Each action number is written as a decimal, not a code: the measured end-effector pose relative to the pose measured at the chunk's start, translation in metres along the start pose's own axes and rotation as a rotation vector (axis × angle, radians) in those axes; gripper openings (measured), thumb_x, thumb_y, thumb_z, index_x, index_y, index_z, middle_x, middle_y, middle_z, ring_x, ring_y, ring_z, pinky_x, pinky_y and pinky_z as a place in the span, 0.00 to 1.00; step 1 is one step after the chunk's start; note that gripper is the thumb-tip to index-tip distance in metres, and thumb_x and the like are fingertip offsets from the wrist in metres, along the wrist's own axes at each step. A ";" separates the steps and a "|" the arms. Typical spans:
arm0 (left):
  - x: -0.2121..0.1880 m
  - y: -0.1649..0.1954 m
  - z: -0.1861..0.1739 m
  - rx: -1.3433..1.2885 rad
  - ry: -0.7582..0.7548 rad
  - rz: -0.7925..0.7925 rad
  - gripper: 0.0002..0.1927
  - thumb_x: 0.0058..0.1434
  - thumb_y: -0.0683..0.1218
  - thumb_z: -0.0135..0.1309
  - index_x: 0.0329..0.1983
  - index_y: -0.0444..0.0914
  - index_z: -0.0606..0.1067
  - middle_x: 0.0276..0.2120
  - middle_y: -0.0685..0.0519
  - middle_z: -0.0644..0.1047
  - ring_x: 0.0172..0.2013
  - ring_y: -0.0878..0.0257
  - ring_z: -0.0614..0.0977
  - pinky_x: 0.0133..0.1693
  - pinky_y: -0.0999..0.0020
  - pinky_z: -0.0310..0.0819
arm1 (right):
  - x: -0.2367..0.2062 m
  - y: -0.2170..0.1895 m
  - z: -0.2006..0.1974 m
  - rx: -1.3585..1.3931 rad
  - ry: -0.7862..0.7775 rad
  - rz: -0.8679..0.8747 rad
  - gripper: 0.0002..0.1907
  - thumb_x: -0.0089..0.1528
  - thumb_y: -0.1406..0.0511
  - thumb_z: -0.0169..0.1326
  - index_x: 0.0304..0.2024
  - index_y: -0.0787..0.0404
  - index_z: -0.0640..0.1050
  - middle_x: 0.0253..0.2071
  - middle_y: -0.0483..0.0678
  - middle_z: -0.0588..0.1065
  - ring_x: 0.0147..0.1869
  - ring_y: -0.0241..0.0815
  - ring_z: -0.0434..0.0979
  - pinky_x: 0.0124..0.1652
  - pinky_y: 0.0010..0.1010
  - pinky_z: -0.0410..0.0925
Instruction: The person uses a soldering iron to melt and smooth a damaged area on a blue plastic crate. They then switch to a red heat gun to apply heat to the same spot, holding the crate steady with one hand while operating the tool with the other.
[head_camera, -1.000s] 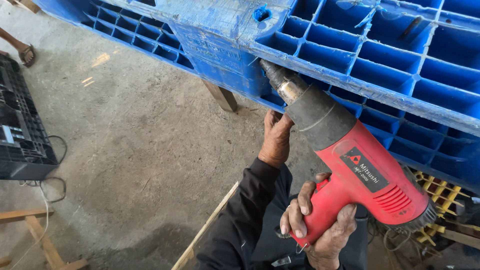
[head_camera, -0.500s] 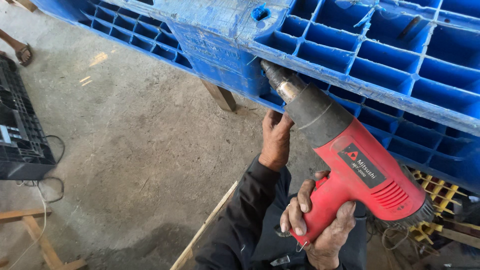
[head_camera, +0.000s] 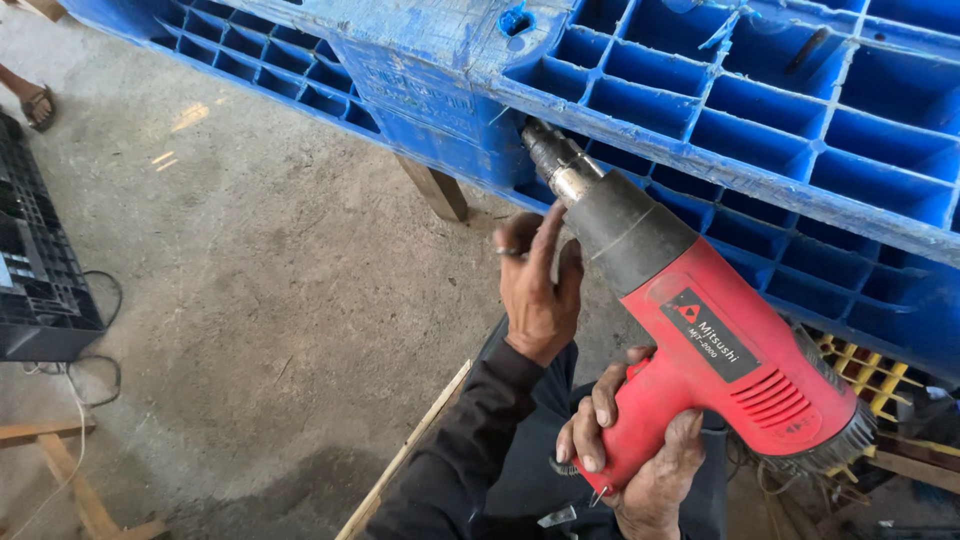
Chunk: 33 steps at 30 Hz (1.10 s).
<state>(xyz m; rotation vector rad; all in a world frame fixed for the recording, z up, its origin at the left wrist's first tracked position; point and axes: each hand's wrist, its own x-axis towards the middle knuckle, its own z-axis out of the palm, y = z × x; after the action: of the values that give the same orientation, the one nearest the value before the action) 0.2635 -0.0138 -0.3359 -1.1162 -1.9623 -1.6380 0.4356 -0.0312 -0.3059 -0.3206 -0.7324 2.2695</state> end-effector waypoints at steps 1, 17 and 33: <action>0.001 -0.005 0.003 -0.009 -0.058 -0.026 0.26 0.67 0.36 0.55 0.68 0.37 0.66 0.48 0.44 0.71 0.46 0.51 0.75 0.47 0.57 0.71 | 0.000 0.000 0.000 0.003 0.003 0.000 0.41 0.62 0.39 0.57 0.62 0.60 0.64 0.31 0.50 0.67 0.18 0.43 0.69 0.23 0.45 0.70; -0.016 -0.050 0.048 -0.041 0.061 0.080 0.32 0.63 0.35 0.58 0.68 0.43 0.63 0.36 0.52 0.77 0.34 0.55 0.81 0.37 0.60 0.75 | -0.008 0.004 0.011 0.034 -0.015 -0.022 0.41 0.63 0.40 0.57 0.66 0.57 0.62 0.35 0.51 0.68 0.23 0.44 0.72 0.28 0.47 0.70; -0.014 -0.056 0.047 -0.028 0.064 0.152 0.32 0.62 0.32 0.55 0.68 0.41 0.61 0.39 0.49 0.77 0.34 0.53 0.80 0.35 0.58 0.73 | -0.012 0.013 0.036 -0.049 0.057 -0.063 0.46 0.59 0.40 0.62 0.67 0.59 0.60 0.36 0.52 0.68 0.25 0.45 0.73 0.30 0.48 0.72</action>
<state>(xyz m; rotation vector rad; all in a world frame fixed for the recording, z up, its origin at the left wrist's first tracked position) 0.2408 0.0238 -0.3954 -1.1768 -1.7744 -1.6055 0.4215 -0.0622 -0.2846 -0.3781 -0.7590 2.1769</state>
